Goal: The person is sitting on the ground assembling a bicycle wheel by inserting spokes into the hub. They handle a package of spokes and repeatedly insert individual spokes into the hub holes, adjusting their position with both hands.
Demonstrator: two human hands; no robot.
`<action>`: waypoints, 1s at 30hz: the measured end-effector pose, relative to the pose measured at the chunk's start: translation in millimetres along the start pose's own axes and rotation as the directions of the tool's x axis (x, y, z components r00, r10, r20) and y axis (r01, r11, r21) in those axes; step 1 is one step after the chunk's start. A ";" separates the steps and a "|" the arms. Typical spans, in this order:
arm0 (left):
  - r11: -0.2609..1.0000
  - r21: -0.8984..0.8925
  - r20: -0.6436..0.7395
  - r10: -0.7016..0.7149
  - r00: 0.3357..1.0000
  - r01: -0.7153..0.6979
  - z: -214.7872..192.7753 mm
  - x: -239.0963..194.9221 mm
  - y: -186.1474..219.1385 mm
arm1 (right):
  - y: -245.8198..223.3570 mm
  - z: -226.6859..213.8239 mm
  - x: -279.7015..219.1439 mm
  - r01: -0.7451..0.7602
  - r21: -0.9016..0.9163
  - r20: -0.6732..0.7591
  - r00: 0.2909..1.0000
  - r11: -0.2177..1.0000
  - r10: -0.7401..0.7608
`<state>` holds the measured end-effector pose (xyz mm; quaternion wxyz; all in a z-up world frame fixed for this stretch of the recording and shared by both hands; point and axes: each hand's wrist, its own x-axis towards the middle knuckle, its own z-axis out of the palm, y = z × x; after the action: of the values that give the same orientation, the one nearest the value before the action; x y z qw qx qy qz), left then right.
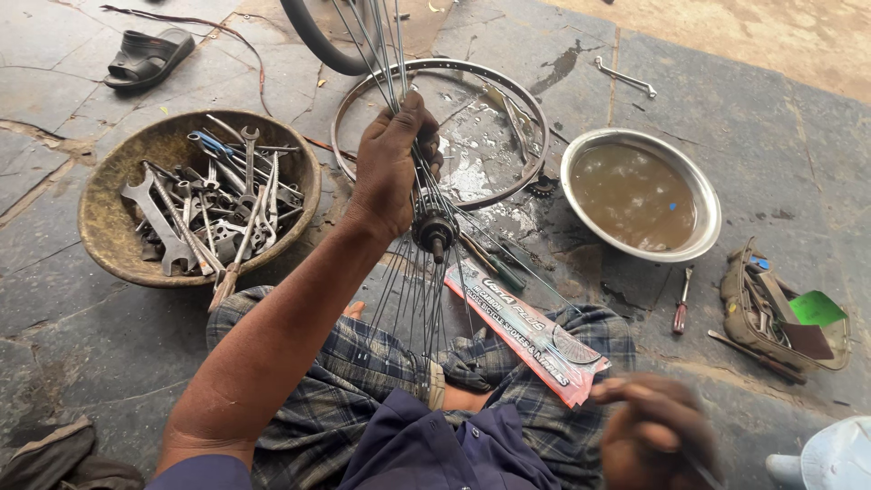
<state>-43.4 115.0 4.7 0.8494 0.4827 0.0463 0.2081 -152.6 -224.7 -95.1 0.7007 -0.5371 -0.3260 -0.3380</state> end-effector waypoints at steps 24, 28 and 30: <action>0.984 0.085 0.149 0.142 0.979 -0.156 12.6 -10.6 -25.4 | -48.6 89.8 50.3 0.331 -0.429 0.600 0.800 0.840 -0.008; 0.995 -0.007 0.155 0.098 0.983 -0.098 5.9 -15.2 -17.8 | -48.1 100.7 54.5 0.233 -0.442 0.544 0.837 0.866 0.052; 0.994 -0.078 0.178 0.094 0.980 -0.081 3.1 -17.9 -12.5 | -46.4 102.4 56.7 0.201 -0.466 0.494 0.867 0.862 0.064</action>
<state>-55.0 99.8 -6.4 0.8566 0.4711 -0.0598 0.2020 -168.8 -141.0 -2.3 0.4167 -0.7564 -0.4136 -0.2882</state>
